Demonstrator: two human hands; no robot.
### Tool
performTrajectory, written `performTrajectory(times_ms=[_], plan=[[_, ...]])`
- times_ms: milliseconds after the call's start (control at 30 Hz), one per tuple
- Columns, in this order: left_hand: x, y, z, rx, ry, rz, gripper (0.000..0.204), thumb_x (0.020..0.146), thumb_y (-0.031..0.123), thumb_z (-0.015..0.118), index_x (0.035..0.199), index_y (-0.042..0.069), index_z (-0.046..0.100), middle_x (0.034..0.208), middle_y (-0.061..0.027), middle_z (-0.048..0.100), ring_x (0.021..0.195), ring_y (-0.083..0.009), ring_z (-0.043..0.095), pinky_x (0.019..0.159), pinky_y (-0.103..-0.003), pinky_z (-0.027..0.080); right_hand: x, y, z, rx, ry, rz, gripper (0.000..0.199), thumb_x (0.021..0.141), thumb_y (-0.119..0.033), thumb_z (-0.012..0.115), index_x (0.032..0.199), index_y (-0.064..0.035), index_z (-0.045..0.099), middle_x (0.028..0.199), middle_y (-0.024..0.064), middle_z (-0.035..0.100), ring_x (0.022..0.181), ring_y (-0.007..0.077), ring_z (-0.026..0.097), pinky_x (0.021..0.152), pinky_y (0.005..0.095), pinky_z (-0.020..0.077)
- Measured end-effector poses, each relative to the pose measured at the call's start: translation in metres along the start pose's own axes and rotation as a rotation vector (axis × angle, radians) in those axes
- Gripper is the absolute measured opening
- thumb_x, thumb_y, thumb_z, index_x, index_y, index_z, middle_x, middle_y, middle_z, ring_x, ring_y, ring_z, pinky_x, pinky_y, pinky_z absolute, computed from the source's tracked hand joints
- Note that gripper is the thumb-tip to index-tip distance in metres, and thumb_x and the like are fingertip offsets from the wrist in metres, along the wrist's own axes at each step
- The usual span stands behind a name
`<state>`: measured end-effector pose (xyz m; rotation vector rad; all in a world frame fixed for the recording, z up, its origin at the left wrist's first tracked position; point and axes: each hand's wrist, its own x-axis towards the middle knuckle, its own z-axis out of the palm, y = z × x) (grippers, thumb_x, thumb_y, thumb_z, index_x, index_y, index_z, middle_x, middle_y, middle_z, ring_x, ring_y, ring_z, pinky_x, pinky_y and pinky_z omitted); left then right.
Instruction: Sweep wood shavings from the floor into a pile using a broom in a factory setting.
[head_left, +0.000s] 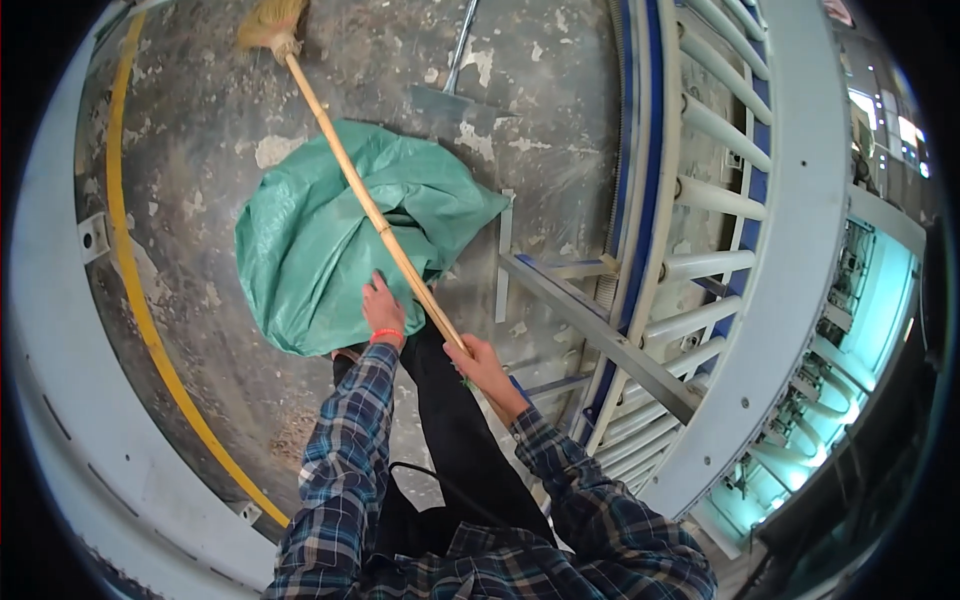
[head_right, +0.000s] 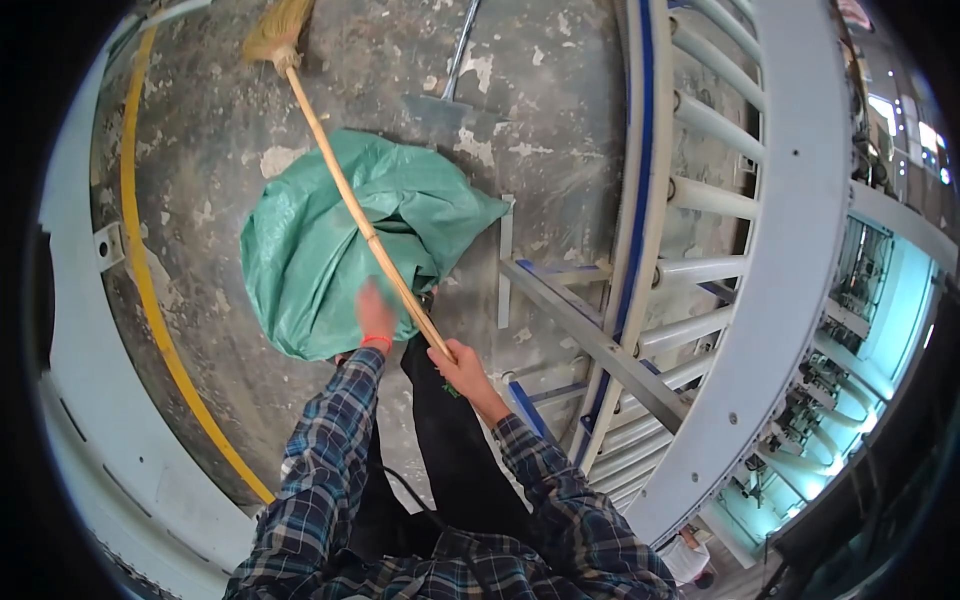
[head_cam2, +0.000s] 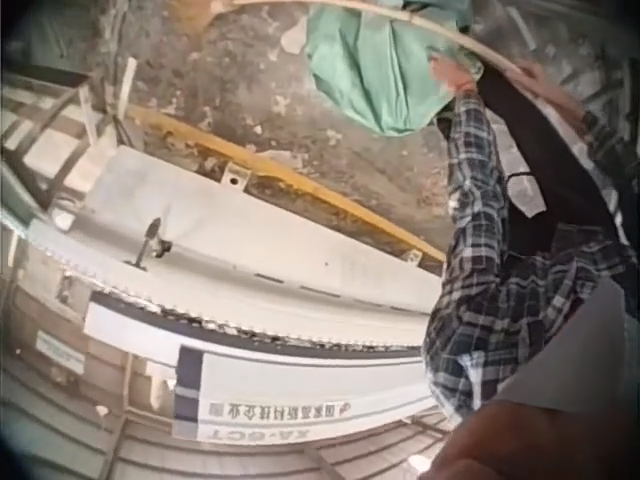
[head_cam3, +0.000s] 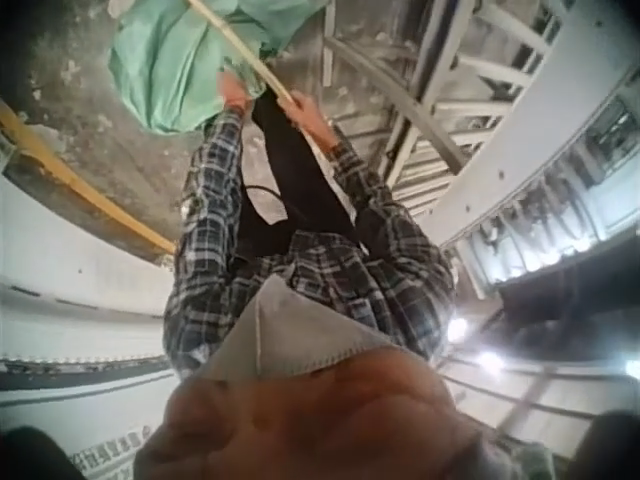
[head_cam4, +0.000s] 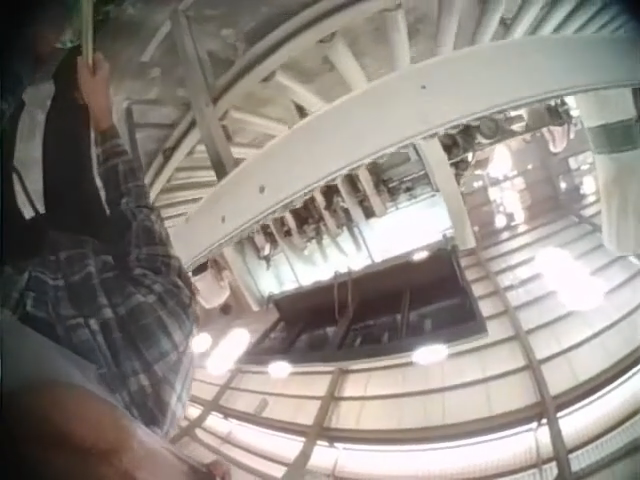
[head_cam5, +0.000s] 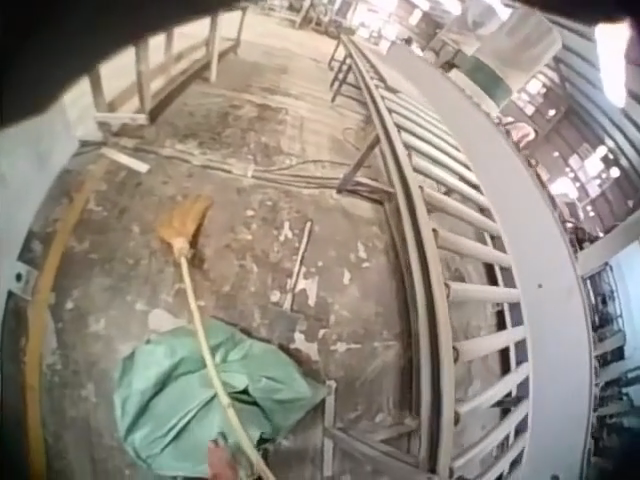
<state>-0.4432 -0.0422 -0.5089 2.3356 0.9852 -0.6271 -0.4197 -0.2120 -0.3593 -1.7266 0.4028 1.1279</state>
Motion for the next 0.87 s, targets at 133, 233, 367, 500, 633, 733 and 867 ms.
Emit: performTrajectory(times_ms=[133,233,367,500,633,733,867], plan=[[0.009,-0.072,0.020,-0.218,0.381,0.131,0.032,0.076,0.001,0.051,0.107,0.001,0.057,0.095,-0.0250,0.061,0.085,-0.0412,0.059,0.076,-0.045,0.048,0.024,0.046,-0.031,-0.335,0.248,-0.105,0.036,0.085,-0.035,0.065,0.083,-0.0007,0.055,0.065,0.0139,0.057,0.060,0.0252,0.058,0.054,0.0373,0.0440],[-0.015,-0.154,-0.030,-0.304,0.317,-0.161,0.033,0.075,0.001,0.049,0.107,-0.002,0.059,0.089,-0.0255,0.063,0.083,-0.0403,0.061,0.074,-0.044,0.048,0.044,0.056,-0.040,-0.432,0.326,-0.098,0.037,0.084,-0.037,0.064,0.087,-0.0011,0.056,0.069,0.0192,0.059,0.066,0.0367,0.059,0.058,0.0430,0.0443],[-0.060,-0.191,-0.103,-0.392,0.291,-0.079,0.036,0.074,0.000,0.044,0.105,-0.003,0.061,0.090,-0.0265,0.064,0.082,-0.0375,0.064,0.074,-0.042,0.048,0.066,0.076,-0.066,-0.502,0.367,-0.042,0.042,0.083,-0.039,0.064,0.095,0.0013,0.059,0.083,0.0223,0.061,0.079,0.0379,0.061,0.069,0.0437,0.0465],[-0.101,-0.144,-0.199,-0.393,0.155,-0.053,0.034,0.074,-0.001,0.043,0.103,-0.003,0.061,0.081,-0.0247,0.064,0.074,-0.0332,0.064,0.069,-0.039,0.048,0.048,0.041,-0.041,-1.041,0.421,-0.084,0.072,0.072,-0.035,0.074,0.131,-0.0070,0.043,0.127,0.0167,0.049,0.115,0.0366,0.048,0.088,0.0504,0.0379],[-0.124,-0.080,-0.259,-0.546,0.015,0.076,0.036,0.076,0.003,0.047,0.111,0.000,0.056,0.080,-0.0228,0.064,0.066,-0.0318,0.062,0.064,-0.038,0.048,-0.017,-0.049,0.059,-0.714,-0.012,-0.638,0.112,0.055,-0.023,0.082,0.147,-0.0127,0.019,0.147,0.0193,0.022,0.132,0.0367,0.030,0.101,0.0507,0.0290],[-0.132,-0.031,-0.254,-0.707,0.010,0.314,0.043,0.078,0.008,0.051,0.120,0.000,0.053,0.106,-0.0249,0.061,0.091,-0.0334,0.062,0.081,-0.036,0.047,-0.058,-0.058,0.119,-0.370,-0.231,-0.684,0.082,0.073,-0.005,0.063,0.145,-0.0063,0.023,0.144,0.0183,0.028,0.132,0.0339,0.032,0.106,0.0394,0.0289],[-0.142,-0.019,-0.302,-1.123,-0.069,0.299,0.042,0.087,0.019,0.061,0.124,0.001,0.052,0.121,-0.0125,0.058,0.108,-0.0237,0.056,0.093,-0.034,0.043,-0.068,-0.048,0.082,-0.194,-0.128,-0.493,0.057,0.087,-0.019,0.062,0.136,-0.0054,0.037,0.130,0.0090,0.047,0.118,0.0190,0.045,0.102,0.0342,0.0363]])
